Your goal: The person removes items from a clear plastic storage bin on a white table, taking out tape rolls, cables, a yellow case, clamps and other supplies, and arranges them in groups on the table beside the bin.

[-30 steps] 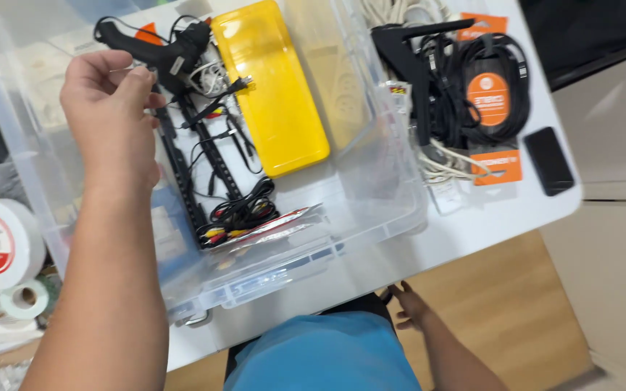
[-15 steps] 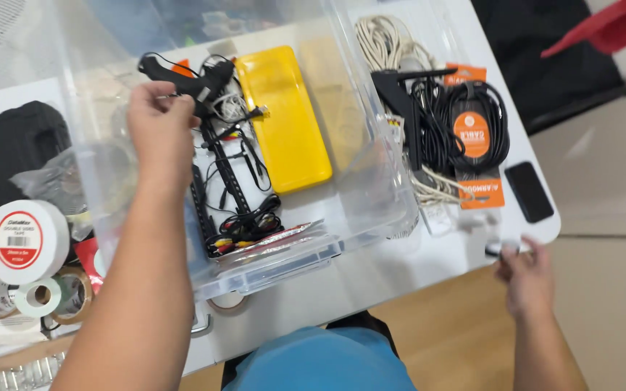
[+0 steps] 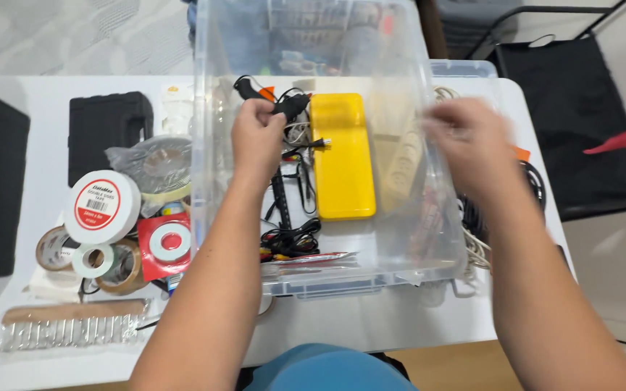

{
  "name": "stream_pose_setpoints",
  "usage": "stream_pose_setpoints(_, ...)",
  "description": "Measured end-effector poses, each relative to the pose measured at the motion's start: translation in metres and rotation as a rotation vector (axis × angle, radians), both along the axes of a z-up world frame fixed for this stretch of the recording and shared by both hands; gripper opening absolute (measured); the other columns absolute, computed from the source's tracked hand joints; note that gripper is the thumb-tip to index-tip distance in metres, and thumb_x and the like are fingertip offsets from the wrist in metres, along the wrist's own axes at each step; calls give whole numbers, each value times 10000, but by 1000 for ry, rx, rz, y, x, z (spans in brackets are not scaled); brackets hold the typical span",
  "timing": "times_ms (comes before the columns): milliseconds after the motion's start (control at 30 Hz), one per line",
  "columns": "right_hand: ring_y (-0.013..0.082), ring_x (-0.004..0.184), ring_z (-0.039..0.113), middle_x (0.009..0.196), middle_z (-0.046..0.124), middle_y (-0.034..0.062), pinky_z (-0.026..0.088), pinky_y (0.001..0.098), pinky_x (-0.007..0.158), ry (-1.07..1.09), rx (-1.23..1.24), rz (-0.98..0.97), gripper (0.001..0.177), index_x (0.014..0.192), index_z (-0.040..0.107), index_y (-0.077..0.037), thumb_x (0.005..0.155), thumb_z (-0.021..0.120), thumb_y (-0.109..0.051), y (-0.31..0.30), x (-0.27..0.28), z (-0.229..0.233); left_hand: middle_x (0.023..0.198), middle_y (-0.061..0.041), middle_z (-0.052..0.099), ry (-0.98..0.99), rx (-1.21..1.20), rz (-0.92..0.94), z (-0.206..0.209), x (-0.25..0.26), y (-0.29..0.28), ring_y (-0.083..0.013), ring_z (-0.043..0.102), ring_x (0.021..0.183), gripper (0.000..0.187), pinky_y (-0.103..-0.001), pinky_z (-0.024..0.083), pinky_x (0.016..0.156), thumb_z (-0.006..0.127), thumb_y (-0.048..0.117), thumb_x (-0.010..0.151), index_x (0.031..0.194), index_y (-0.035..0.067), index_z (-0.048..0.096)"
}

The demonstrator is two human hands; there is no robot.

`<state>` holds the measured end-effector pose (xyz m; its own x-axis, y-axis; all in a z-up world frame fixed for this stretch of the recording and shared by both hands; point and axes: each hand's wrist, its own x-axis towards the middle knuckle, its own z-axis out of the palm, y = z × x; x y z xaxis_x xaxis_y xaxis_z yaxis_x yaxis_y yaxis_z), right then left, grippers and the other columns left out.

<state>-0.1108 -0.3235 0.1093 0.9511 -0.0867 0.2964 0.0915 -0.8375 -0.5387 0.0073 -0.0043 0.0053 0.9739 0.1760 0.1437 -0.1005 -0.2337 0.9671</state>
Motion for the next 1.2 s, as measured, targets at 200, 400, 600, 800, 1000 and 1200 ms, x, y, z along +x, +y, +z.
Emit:
stream_pose_setpoints(200, 356, 1030, 663, 1072, 726, 163, 515, 481, 926, 703, -361, 754, 393, 1069, 775, -123, 793, 796, -401, 198, 67, -144, 810, -47, 680, 44, -58, -13, 20, -9, -7, -143, 640, 732, 244, -303, 536, 676, 700, 136, 849, 1052, 11, 648)
stream_pose_setpoints(400, 339, 1041, 693, 1113, 742, 165, 540, 456, 890, 1046, -672, 892, 688, 1123, 714, -34, 637, 909, -480, 211, 29, -220, 868, -67, 714, 35, -44, 36, 23, -17, -11, -163, 677, 781, 254, -317, 548, 744, 679, 168, 868, 1065, 10, 654)
stream_pose_setpoints(600, 312, 1082, 712, 1153, 748, 157, 539, 435, 919, 1300, -529, 756, 760, 1176, 757, -36, 597, 874, -515, 208, 32, -222, 885, -62, 713, 97, -80, 37, 39, -16, -13, -171, 679, 789, 252, -320, 550, 771, 656, 172, 882, 1071, 7, 642)
stream_pose_setpoints(800, 348, 1225, 632, 1313, 678, 202, 484, 441, 1011, 1419, -441, 786, 939, 1301, 653, 19, 598, 888, -558, 198, 30, -228, 873, -57, 697, 100, -78, 19, 44, -21, -10, -158, 655, 782, 241, -308, 547, 751, 660, 167, 884, 1061, 5, 643)
stream_pose_setpoints(1000, 343, 1257, 596, 1330, 648, 236, 465, 403, 1038, 1569, -216, 790, 870, 1305, 613, 48, 594, 921, -349, 199, 35, -254, 860, -63, 692, 80, -93, 49, 35, -17, -6, -159, 649, 774, 239, -312, 543, 729, 679, 152, 861, 1046, 4, 650)
stream_pose_setpoints(1200, 374, 1064, 647, 1198, 708, 242, 512, 474, 889, 1863, 39, 697, 695, 1166, 727, 5, 550, 893, -270, 184, 36, -249, 864, -68, 699, 76, -74, 67, 34, -15, -7, -166, 653, 780, 243, -311, 540, 739, 690, 161, 850, 1031, 1, 660)
